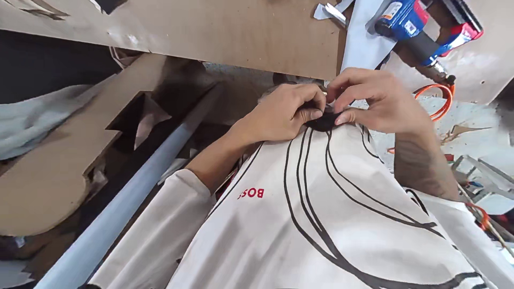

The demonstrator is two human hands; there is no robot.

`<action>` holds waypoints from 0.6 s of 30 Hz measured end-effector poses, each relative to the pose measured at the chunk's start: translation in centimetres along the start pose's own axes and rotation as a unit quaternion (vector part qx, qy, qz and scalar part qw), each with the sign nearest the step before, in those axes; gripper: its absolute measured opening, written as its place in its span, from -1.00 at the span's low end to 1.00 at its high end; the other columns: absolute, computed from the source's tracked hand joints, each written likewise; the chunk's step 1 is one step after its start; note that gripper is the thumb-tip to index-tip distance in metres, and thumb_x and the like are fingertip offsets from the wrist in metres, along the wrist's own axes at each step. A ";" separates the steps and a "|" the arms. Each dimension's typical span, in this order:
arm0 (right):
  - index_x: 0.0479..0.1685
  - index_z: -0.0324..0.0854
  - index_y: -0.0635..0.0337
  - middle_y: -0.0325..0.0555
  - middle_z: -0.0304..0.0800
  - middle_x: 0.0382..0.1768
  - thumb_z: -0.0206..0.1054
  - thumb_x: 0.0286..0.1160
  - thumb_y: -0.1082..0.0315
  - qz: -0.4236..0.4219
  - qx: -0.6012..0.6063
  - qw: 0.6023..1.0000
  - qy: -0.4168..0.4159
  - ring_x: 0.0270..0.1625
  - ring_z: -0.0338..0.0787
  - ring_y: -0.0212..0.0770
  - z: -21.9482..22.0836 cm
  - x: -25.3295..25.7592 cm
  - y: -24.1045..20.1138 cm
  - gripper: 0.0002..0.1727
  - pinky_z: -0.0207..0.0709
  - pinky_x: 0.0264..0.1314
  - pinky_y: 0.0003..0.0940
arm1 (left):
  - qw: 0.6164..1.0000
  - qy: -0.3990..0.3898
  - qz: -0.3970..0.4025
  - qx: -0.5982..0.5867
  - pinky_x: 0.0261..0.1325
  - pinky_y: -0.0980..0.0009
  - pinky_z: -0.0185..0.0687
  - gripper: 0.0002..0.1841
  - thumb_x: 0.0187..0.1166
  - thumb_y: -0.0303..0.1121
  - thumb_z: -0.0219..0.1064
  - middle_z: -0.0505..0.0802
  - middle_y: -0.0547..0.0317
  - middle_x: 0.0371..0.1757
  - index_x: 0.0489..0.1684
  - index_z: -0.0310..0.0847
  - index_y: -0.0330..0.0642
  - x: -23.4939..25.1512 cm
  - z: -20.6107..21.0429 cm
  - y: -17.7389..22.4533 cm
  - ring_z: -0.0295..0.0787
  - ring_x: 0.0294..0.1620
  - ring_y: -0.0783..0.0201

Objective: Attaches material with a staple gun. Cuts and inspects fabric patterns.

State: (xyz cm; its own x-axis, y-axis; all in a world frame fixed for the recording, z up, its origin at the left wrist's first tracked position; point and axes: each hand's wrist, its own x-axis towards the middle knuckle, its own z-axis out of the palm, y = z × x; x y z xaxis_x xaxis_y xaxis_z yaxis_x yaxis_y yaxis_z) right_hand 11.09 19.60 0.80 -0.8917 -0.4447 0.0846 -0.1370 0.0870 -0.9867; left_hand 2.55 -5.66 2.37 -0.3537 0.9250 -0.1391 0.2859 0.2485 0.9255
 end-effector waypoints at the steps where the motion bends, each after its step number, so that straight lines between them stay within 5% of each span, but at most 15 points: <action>1: -0.29 0.80 0.25 0.00 0.77 0.00 0.50 0.51 0.24 -0.011 0.026 1.000 -0.005 0.11 0.76 -0.17 -0.2 0.3 0.1 -0.78 0.71 0.16 -0.25 | 1.000 -0.004 0.000 -0.002 0.10 0.39 0.76 -0.85 0.69 -0.33 0.23 0.82 0.24 -0.10 -0.10 0.71 -0.15 -0.1 0.0 0.1 0.77 -0.02 0.42; 5: -0.22 0.74 0.34 -0.02 0.83 -0.10 0.44 0.53 0.38 -0.006 0.082 0.996 0.022 -0.04 0.85 -0.22 0.6 0.9 0.1 -0.85 0.82 0.02 -0.29 | 0.999 0.012 0.022 -0.048 0.16 0.37 0.79 -0.70 0.68 -0.21 0.16 0.79 0.20 0.03 0.03 0.70 -0.22 -0.8 -0.2 0.3 0.76 0.11 0.40; 8: -0.23 0.72 0.33 -0.04 0.82 -0.15 0.43 0.54 0.40 0.035 0.029 0.996 0.082 -0.12 0.84 -0.28 2.0 1.0 0.0 -0.87 0.81 -0.07 -0.36 | 0.998 0.063 -0.003 -0.024 0.10 0.46 0.73 -0.55 0.53 0.09 0.45 0.78 0.27 -0.04 -0.01 0.81 -0.16 -1.3 0.4 0.8 0.73 0.03 0.45; 14: -0.34 0.76 0.25 -0.07 0.84 -0.13 0.41 0.49 0.47 0.094 -0.067 0.979 0.167 -0.05 0.85 -0.28 4.8 1.8 -0.8 -0.92 0.79 0.02 -0.37 | 0.989 0.109 -0.027 -0.101 0.01 0.44 0.80 -0.77 0.51 -0.21 0.52 0.85 0.19 -0.12 -0.24 0.85 -0.22 -2.8 1.1 -0.5 0.80 -0.05 0.39; 18: -0.40 0.75 0.27 -0.02 0.85 -0.07 0.39 0.50 0.49 0.054 -0.044 0.988 0.140 0.06 0.85 -0.23 4.9 3.7 -0.1 -0.88 0.78 0.12 -0.33 | 0.971 0.111 -0.044 -0.206 -0.31 0.49 0.70 -0.81 0.57 -0.33 0.42 0.77 0.20 -0.31 -0.43 0.71 -0.22 -3.1 1.0 -1.1 0.73 -0.32 0.40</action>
State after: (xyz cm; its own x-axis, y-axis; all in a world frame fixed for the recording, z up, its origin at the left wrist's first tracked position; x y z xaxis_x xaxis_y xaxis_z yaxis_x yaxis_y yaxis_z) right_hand 9.90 13.53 0.51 -0.9859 -0.1654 0.0263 -0.0602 0.2037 -0.9772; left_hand 4.20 -8.55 1.46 -0.5573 0.8090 -0.1872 -0.1181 0.1459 0.9822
